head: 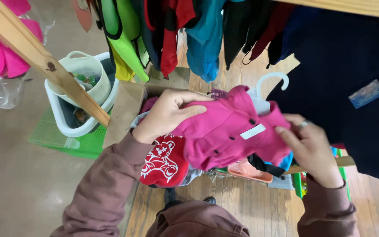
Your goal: The person organizes pet clothing by taking items from a cardboard box, placing some onto plastic hangers, and hanging them onto a wooden display rack among other pet garments.
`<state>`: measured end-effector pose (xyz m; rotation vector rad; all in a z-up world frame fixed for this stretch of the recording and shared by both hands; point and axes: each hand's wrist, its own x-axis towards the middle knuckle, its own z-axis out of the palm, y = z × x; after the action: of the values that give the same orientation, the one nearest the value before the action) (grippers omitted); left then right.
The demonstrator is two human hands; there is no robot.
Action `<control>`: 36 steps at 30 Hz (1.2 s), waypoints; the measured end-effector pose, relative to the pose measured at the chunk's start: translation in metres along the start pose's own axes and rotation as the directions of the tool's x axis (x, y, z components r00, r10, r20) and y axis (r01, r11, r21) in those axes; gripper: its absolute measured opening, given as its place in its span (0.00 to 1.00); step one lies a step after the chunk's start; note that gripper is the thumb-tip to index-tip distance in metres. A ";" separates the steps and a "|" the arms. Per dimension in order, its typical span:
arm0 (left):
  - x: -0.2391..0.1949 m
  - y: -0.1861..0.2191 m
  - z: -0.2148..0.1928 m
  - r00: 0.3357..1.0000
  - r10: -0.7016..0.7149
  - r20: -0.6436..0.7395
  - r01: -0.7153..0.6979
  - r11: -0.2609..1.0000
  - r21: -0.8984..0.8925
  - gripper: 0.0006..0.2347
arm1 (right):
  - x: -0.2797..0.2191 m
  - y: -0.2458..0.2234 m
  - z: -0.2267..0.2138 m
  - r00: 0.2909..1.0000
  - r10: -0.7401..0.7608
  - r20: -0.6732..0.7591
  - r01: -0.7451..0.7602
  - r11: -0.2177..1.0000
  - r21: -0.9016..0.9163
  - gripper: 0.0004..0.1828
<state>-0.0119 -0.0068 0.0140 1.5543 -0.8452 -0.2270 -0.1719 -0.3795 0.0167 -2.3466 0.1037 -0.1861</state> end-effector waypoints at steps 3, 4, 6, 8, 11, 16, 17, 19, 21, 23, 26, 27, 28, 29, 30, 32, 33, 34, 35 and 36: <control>0.001 0.001 0.011 0.999 -0.027 -0.041 0.022 0.993 -0.114 0.14 | -0.006 -0.029 0.001 0.998 0.002 0.069 0.008 0.990 -0.140 0.24; 0.005 -0.004 0.013 0.999 -0.018 -0.038 0.013 0.993 -0.117 0.14 | -0.008 -0.045 0.000 0.998 0.002 0.062 0.007 0.989 -0.146 0.24; 0.011 -0.015 0.019 0.990 -0.060 -0.129 0.038 0.986 -0.164 0.16 | -0.013 -0.078 -0.001 0.997 -0.046 -0.064 0.046 0.999 0.009 0.36; 0.017 -0.018 0.023 0.988 -0.028 -0.150 0.010 0.992 -0.124 0.16 | -0.015 -0.099 -0.006 0.993 -0.020 -0.117 0.014 0.998 -0.055 0.36; 0.022 -0.021 0.028 0.984 -0.004 -0.180 -0.006 0.998 -0.055 0.19 | -0.017 -0.108 -0.007 0.957 -0.137 -0.254 0.071 0.965 -0.253 0.32; 0.023 -0.019 0.037 0.977 0.042 -0.207 -0.024 0.996 0.090 0.25 | 0.001 -0.114 -0.014 0.799 -0.440 -0.410 0.193 0.834 -0.517 0.23; 0.024 -0.019 0.038 0.981 0.054 -0.187 -0.035 0.994 0.100 0.23 | 0.011 -0.114 -0.020 0.768 -0.499 -0.403 0.197 0.781 -0.592 0.22; 0.022 -0.019 0.040 0.985 0.068 -0.161 -0.051 0.993 0.110 0.22 | 0.025 -0.115 -0.029 0.734 -0.554 -0.393 0.192 0.724 -0.663 0.22; 0.020 -0.018 0.039 0.986 0.080 -0.147 -0.072 0.995 0.063 0.18 | 0.040 -0.118 -0.034 0.634 -0.619 -0.464 0.225 0.721 -0.656 0.19; 0.016 -0.022 0.034 0.985 0.076 -0.155 -0.065 0.995 0.077 0.17 | 0.040 -0.116 -0.033 0.582 -0.623 -0.522 0.190 0.729 -0.658 0.17; 0.011 -0.030 0.027 0.978 0.041 -0.203 -0.024 0.996 0.086 0.16 | 0.046 -0.108 -0.030 0.507 -0.644 -0.574 0.134 0.716 -0.685 0.19; 0.009 -0.033 0.024 0.972 0.020 -0.234 0.000 0.996 0.087 0.15 | 0.049 -0.105 -0.028 0.479 -0.661 -0.577 0.106 0.696 -0.710 0.22; 0.008 -0.032 0.021 0.971 0.018 -0.239 0.003 0.996 0.084 0.15 | 0.052 -0.106 -0.028 0.481 -0.664 -0.573 0.111 0.694 -0.711 0.22; 0.006 -0.030 0.019 0.971 -0.004 -0.240 0.025 0.996 0.086 0.15 | 0.056 -0.108 -0.028 0.450 -0.682 -0.576 0.119 0.686 -0.718 0.21; 0.004 -0.028 0.016 0.971 -0.023 -0.239 0.046 0.995 0.090 0.15 | 0.059 -0.109 -0.027 0.416 -0.699 -0.582 0.126 0.678 -0.724 0.20; 0.000 -0.033 0.012 0.968 -0.038 -0.246 0.064 0.993 0.098 0.15 | 0.058 -0.110 -0.026 0.414 -0.701 -0.581 0.116 0.673 -0.730 0.20; -0.001 -0.035 0.010 0.967 -0.053 -0.249 0.081 0.991 0.105 0.15 | 0.057 -0.111 -0.027 0.412 -0.702 -0.581 0.102 0.669 -0.736 0.20; -0.002 -0.033 0.010 0.967 -0.053 -0.250 0.081 0.991 0.103 0.15 | 0.055 -0.112 -0.028 0.413 -0.703 -0.579 0.102 0.667 -0.738 0.20; -0.004 -0.031 0.009 0.965 -0.100 -0.243 0.116 0.992 0.055 0.15 | 0.053 -0.114 -0.030 0.425 -0.693 -0.582 0.097 0.675 -0.732 0.19; -0.004 -0.030 0.008 0.962 -0.145 -0.232 0.151 0.988 0.008 0.15 | 0.051 -0.115 -0.031 0.437 -0.682 -0.587 0.092 0.683 -0.725 0.19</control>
<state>-0.0086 -0.0123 -0.0164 1.6342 -0.5515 -0.1396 -0.1247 -0.3268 0.1253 -2.6168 0.0285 -1.8234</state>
